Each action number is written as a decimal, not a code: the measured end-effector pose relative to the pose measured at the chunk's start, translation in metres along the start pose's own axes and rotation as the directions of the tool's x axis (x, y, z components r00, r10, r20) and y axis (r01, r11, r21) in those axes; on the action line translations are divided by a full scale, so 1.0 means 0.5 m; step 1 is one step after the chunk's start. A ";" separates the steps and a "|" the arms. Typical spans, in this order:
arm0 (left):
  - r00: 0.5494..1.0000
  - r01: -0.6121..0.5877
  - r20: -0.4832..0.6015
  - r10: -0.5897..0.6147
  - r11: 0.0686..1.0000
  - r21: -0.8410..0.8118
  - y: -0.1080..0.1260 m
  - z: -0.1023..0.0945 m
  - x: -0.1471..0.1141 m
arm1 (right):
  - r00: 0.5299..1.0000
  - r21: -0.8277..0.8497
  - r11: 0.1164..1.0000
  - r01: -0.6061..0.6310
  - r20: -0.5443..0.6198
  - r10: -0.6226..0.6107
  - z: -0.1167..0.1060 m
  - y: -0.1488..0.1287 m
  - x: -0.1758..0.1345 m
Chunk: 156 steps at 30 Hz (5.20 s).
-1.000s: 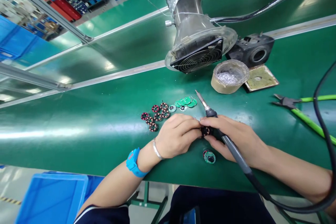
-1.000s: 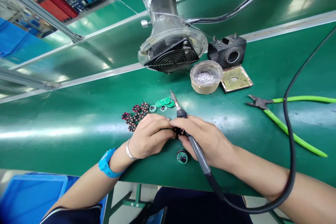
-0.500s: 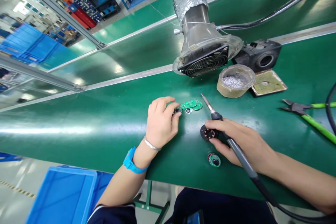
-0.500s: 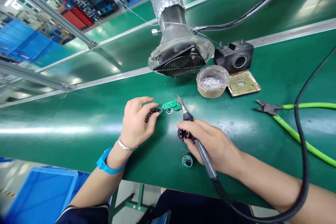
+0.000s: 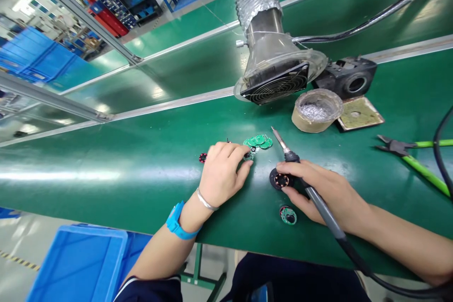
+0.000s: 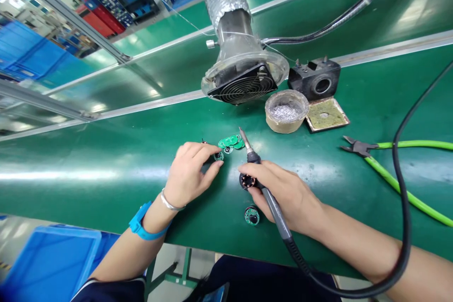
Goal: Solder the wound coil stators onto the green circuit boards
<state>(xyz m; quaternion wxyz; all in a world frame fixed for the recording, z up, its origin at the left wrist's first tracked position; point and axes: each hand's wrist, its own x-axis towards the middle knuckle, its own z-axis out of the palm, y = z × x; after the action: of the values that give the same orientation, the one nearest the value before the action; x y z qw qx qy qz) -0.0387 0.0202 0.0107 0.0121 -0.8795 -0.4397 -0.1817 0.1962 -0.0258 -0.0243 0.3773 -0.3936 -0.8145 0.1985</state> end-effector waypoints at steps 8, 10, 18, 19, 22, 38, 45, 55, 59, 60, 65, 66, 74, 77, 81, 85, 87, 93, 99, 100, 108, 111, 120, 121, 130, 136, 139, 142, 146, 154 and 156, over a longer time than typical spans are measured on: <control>0.999 -0.035 0.017 0.035 0.999 -0.026 0.006 0.006 -0.002 | 1.000 -0.002 1.000 0.007 -0.004 -0.007 -0.001 -0.004 0.003; 0.999 -0.009 -0.035 0.004 0.992 -0.129 0.014 0.003 -0.002 | 1.000 -0.001 1.000 0.020 -0.016 -0.020 -0.004 -0.008 0.005; 0.826 0.515 0.440 -0.352 0.157 -0.843 0.100 0.000 -0.001 | 0.979 -0.125 0.989 0.078 -0.177 -0.100 -0.005 -0.037 0.008; 0.805 0.538 0.484 -0.344 0.077 -0.839 0.111 -0.001 0.000 | 0.977 -0.133 0.987 0.089 -0.179 -0.112 -0.005 -0.042 0.006; 0.778 0.567 0.556 -0.295 -0.053 -0.822 0.128 -0.009 0.003 | 0.982 -0.111 0.986 0.126 -0.130 -0.140 -0.016 -0.048 0.003; 0.974 0.159 0.227 0.003 0.707 -0.689 0.028 0.037 0.005 | 0.991 0.039 0.997 0.073 0.110 -0.076 -0.025 -0.014 0.028; 0.982 -0.011 0.103 0.157 0.593 -0.805 0.022 0.045 0.014 | 0.996 0.016 0.999 0.050 0.076 -0.051 -0.029 -0.013 0.031; 0.980 -0.093 0.037 0.195 0.616 -0.783 0.032 0.050 0.014 | 0.997 0.059 0.995 0.078 0.022 -0.079 -0.026 -0.014 0.026; 0.981 -0.068 0.071 0.181 0.663 -0.746 0.036 0.053 0.016 | 0.995 0.034 0.996 0.088 -0.038 -0.087 -0.022 -0.019 0.026; 0.982 -0.053 0.084 0.171 0.671 -0.740 0.037 0.054 0.016 | 0.995 0.030 0.995 0.091 -0.053 -0.090 -0.021 -0.020 0.026; 0.981 0.020 0.147 0.130 0.681 -0.732 0.044 0.055 0.017 | 0.989 0.030 0.993 0.117 -0.098 -0.114 -0.016 -0.022 0.020; 0.980 0.032 0.156 0.122 0.680 -0.733 0.044 0.054 0.018 | 0.987 0.027 0.992 0.124 -0.102 -0.120 -0.014 -0.022 0.018; 0.973 0.062 0.198 0.119 0.692 -0.719 0.032 0.048 0.017 | 0.992 0.049 0.992 0.120 -0.044 -0.118 -0.014 -0.021 0.021; 0.970 0.042 0.199 0.142 0.705 -0.708 0.028 0.047 0.017 | 0.994 0.031 0.996 0.085 -0.064 -0.083 -0.031 -0.026 0.024; 0.966 0.040 0.210 0.152 0.713 -0.700 0.026 0.045 0.018 | 0.993 -0.033 0.997 0.066 -0.092 -0.068 -0.062 -0.042 0.019; 0.965 0.036 0.209 0.155 0.715 -0.698 0.026 0.047 0.016 | 0.992 -0.121 0.992 0.030 -0.115 -0.045 -0.086 -0.071 0.016; 0.966 0.033 0.206 0.155 0.718 -0.695 0.025 0.049 0.015 | 0.995 -0.141 0.990 0.024 -0.088 -0.037 -0.092 -0.084 0.016; 0.966 0.034 0.209 0.154 0.725 -0.688 0.025 0.051 0.014 | 0.997 -0.110 0.992 0.065 -0.032 -0.069 -0.083 -0.093 0.007; 0.965 0.039 0.212 0.154 0.716 -0.697 0.024 0.051 0.015 | 0.995 -0.104 0.990 0.097 -0.013 -0.099 -0.083 -0.091 0.012; 0.965 0.040 0.214 0.154 0.716 -0.697 0.024 0.051 0.014 | 0.995 -0.108 0.989 0.099 -0.008 -0.101 -0.084 -0.092 0.014; 0.969 0.024 0.192 0.155 0.716 -0.698 0.025 0.052 0.013 | 0.993 -0.137 0.984 0.116 0.021 -0.114 -0.091 -0.090 0.023; 0.969 0.023 0.192 0.154 0.721 -0.692 0.026 0.052 0.014 | 0.990 -0.144 0.979 0.144 0.036 -0.140 -0.093 -0.091 0.030; 0.974 0.016 0.176 0.145 0.725 -0.688 0.027 0.055 0.012 | 0.986 -0.145 0.976 0.162 0.052 -0.156 -0.095 -0.090 0.041; 0.974 0.013 0.172 0.145 0.726 -0.688 0.027 0.056 0.012 | 0.987 -0.140 0.977 0.158 0.049 -0.153 -0.097 -0.089 0.040; 0.973 0.028 0.187 0.135 0.735 -0.677 0.027 0.056 0.011 | 0.998 -0.094 0.996 -0.005 -0.058 0.000 -0.104 -0.091 0.010; 0.974 0.011 0.174 0.145 0.738 -0.675 0.027 0.056 0.011 | 0.982 -0.106 0.993 -0.054 -0.186 0.034 -0.040 -0.049 0.016; 0.976 -0.010 0.154 0.151 0.746 -0.666 0.027 0.056 0.010 | 0.996 -0.084 0.996 -0.016 -0.088 0.009 -0.018 -0.034 0.030; 0.975 -0.022 0.153 0.161 0.755 -0.656 0.028 0.054 0.009 | 0.999 -0.042 0.999 0.000 -0.047 -0.002 -0.011 -0.029 0.035; 0.970 -0.051 0.155 0.185 0.786 -0.616 0.029 0.050 0.002 | 0.999 -0.015 1.000 0.002 -0.033 -0.003 -0.012 -0.026 0.031; 0.987 0.022 0.122 0.100 0.681 -0.732 0.042 0.047 -0.002 | 0.999 0.023 1.000 -0.006 -0.044 0.007 -0.012 -0.021 0.030; 0.968 0.206 0.253 -0.004 0.593 -0.778 0.045 0.047 0.004 | 0.999 0.024 1.000 -0.008 -0.041 0.009 -0.013 -0.022 0.032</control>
<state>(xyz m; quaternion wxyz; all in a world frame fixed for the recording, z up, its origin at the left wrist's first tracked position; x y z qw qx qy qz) -0.0129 0.0123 -0.0072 -0.4429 -0.7786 -0.3614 -0.2590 0.1892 -0.0197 -0.0061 0.3976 -0.3965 -0.8026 0.2016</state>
